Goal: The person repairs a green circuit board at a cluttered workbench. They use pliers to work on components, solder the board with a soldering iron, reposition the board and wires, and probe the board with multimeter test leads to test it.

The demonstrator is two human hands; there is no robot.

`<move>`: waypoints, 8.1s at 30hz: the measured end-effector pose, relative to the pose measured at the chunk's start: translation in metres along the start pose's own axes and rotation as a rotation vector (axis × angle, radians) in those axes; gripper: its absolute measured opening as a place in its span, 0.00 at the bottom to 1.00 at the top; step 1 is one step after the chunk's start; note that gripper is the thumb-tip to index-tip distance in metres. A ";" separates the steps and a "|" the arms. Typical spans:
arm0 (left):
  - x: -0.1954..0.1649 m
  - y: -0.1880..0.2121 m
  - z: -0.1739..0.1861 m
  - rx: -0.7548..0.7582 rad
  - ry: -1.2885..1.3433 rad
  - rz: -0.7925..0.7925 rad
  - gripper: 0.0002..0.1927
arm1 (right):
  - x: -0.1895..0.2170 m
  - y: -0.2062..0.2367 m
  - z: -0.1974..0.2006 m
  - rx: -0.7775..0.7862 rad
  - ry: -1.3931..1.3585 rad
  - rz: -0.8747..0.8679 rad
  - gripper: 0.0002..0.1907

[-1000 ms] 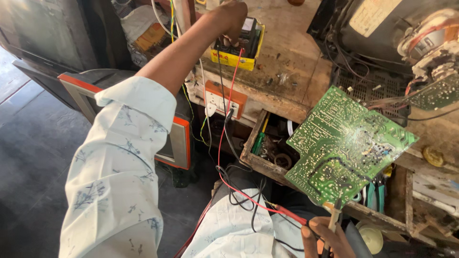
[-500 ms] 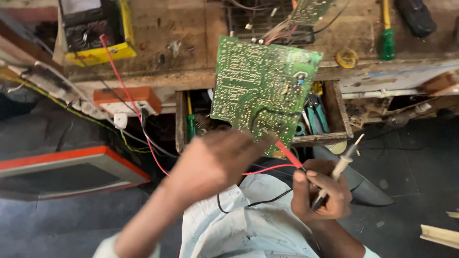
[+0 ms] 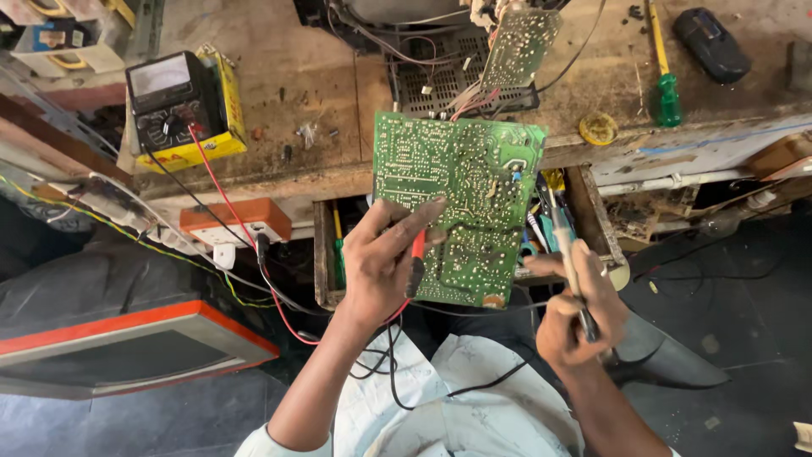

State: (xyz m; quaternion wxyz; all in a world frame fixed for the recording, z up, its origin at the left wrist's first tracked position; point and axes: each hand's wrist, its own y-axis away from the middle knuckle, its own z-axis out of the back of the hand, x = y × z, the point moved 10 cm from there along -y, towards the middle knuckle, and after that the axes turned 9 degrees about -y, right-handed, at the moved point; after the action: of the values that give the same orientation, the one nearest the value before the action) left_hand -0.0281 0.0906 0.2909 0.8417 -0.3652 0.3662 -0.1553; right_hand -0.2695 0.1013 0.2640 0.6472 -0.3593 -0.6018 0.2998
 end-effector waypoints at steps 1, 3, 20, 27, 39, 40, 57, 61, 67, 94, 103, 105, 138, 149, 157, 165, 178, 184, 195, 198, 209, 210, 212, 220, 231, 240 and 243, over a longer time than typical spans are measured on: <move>0.003 -0.002 -0.001 -0.003 -0.013 0.013 0.22 | -0.001 -0.003 -0.003 0.017 0.030 0.027 0.20; 0.003 -0.007 0.000 -0.052 0.078 -0.015 0.14 | -0.002 -0.010 -0.009 0.055 0.086 0.071 0.20; 0.014 -0.036 -0.028 0.018 0.250 0.108 0.08 | -0.009 -0.043 -0.032 0.121 0.173 0.047 0.11; 0.010 -0.039 -0.030 -0.055 0.150 0.084 0.09 | -0.008 -0.049 -0.034 0.130 0.201 0.057 0.11; 0.011 -0.039 -0.041 -0.003 0.038 0.054 0.15 | -0.014 -0.051 -0.040 0.131 0.233 0.068 0.10; 0.011 -0.039 -0.041 -0.005 0.031 0.049 0.15 | -0.014 -0.051 -0.040 0.132 0.231 0.074 0.11; 0.010 -0.041 -0.042 0.035 0.068 0.080 0.15 | -0.016 -0.051 -0.043 0.148 0.229 0.074 0.11; 0.012 -0.041 -0.042 0.049 0.095 0.100 0.15 | -0.017 -0.052 -0.044 0.151 0.256 0.066 0.11; 0.011 -0.041 -0.041 0.049 0.086 0.078 0.15 | -0.020 -0.054 -0.048 0.159 0.271 0.068 0.12; 0.017 -0.027 -0.040 0.031 0.071 0.023 0.15 | -0.027 -0.041 -0.051 0.189 0.402 0.108 0.10; 0.017 -0.026 -0.038 0.030 0.061 -0.012 0.19 | -0.030 -0.037 -0.051 0.215 0.415 0.129 0.09; 0.017 -0.026 -0.039 0.026 0.066 -0.005 0.18 | -0.032 -0.036 -0.050 0.210 0.406 0.114 0.09; 0.020 -0.026 -0.038 0.017 0.075 0.025 0.14 | -0.031 -0.038 -0.052 0.184 0.381 0.056 0.10; 0.022 -0.024 -0.038 0.025 0.087 0.035 0.17 | -0.028 -0.039 -0.055 0.214 0.421 0.099 0.08; 0.022 -0.024 -0.040 0.039 0.085 0.027 0.16 | -0.029 -0.039 -0.056 0.218 0.403 0.117 0.07; 0.023 -0.024 -0.041 0.031 0.083 0.039 0.15 | -0.034 -0.037 -0.054 0.214 0.416 0.096 0.08; 0.024 -0.024 -0.043 0.048 0.076 0.049 0.15 | -0.038 -0.036 -0.054 0.238 0.421 0.115 0.09; 0.024 -0.024 -0.039 0.031 0.083 0.033 0.18 | -0.035 -0.038 -0.044 0.190 0.382 0.089 0.09; 0.030 -0.030 -0.033 -0.005 0.172 0.075 0.19 | -0.022 -0.044 -0.048 0.139 0.365 0.072 0.08; 0.035 -0.036 -0.028 -0.032 0.156 0.141 0.13 | -0.021 -0.049 -0.052 0.142 0.304 0.035 0.08; 0.028 -0.043 -0.026 -0.040 0.160 0.121 0.11 | -0.021 -0.054 -0.058 0.174 0.271 0.054 0.09; 0.029 -0.043 -0.027 -0.040 0.163 0.124 0.11 | -0.021 -0.055 -0.058 0.173 0.269 0.050 0.09; 0.029 -0.044 -0.028 -0.038 0.170 0.128 0.10 | -0.022 -0.055 -0.059 0.170 0.271 0.037 0.09; 0.029 -0.046 -0.031 -0.020 0.161 0.137 0.10 | -0.023 -0.056 -0.061 0.168 0.262 0.031 0.09; 0.028 -0.047 -0.033 -0.016 0.166 0.102 0.12 | -0.022 -0.056 -0.063 0.198 0.290 0.027 0.11; 0.028 -0.050 -0.038 0.009 0.176 0.112 0.13 | -0.022 -0.057 -0.063 0.198 0.279 0.031 0.10; 0.027 -0.050 -0.038 0.005 0.162 0.089 0.13 | -0.024 -0.056 -0.063 0.202 0.281 0.021 0.10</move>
State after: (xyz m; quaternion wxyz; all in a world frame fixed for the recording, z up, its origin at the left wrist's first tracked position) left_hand -0.0372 0.0226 0.2963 0.8164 -0.3324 0.4486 -0.1477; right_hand -0.2118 0.0435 0.2956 0.7547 -0.3371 -0.4685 0.3121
